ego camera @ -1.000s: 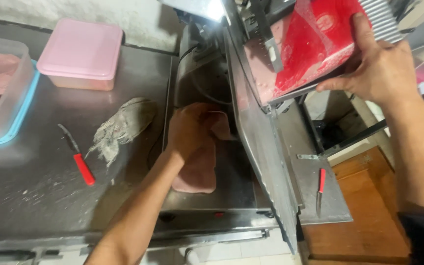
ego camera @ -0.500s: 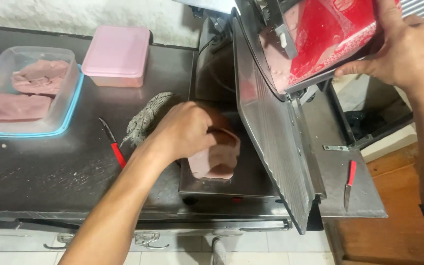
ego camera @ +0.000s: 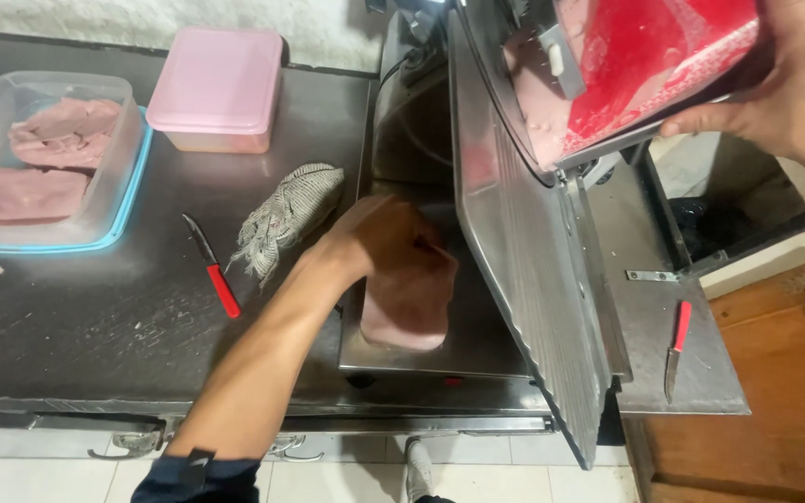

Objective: Slicing ham using an electric deli slicer and storing the slices in a plastic container.

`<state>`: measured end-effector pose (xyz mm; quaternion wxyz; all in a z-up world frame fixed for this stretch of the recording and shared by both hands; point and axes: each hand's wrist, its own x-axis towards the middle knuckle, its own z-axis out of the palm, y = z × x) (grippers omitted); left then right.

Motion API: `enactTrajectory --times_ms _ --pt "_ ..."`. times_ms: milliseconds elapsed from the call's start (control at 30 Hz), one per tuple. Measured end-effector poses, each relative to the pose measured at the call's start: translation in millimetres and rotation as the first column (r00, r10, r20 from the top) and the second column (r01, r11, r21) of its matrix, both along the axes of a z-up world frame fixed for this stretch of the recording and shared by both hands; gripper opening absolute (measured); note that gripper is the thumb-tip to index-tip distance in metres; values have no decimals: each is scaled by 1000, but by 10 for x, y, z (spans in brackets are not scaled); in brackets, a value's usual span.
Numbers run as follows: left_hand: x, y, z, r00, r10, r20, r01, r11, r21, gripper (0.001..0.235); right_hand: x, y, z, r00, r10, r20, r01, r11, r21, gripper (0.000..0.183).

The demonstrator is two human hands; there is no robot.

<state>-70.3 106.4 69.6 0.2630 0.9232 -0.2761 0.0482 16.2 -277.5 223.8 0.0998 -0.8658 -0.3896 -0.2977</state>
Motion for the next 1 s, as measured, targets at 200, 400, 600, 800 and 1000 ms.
enactTrajectory --times_ms 200,400,600,800,1000 --pt "384 54 -384 999 32 23 -32 999 38 28 146 19 -48 937 147 -317 -121 987 101 74" --pt "290 15 -285 990 71 124 -80 995 68 39 165 36 -41 939 98 -329 -83 995 61 86" --pt "-40 -103 -475 909 236 343 -326 916 235 52 -5 180 42 939 193 -283 -165 979 121 97" --pt "-674 -325 -412 693 318 647 -454 890 49 47 -364 258 173 872 -367 323 439 880 -184 135" --pt "-1296 -1264 -772 774 273 572 -213 962 -171 32 -315 154 32 804 -468 367 584 737 -340 143"
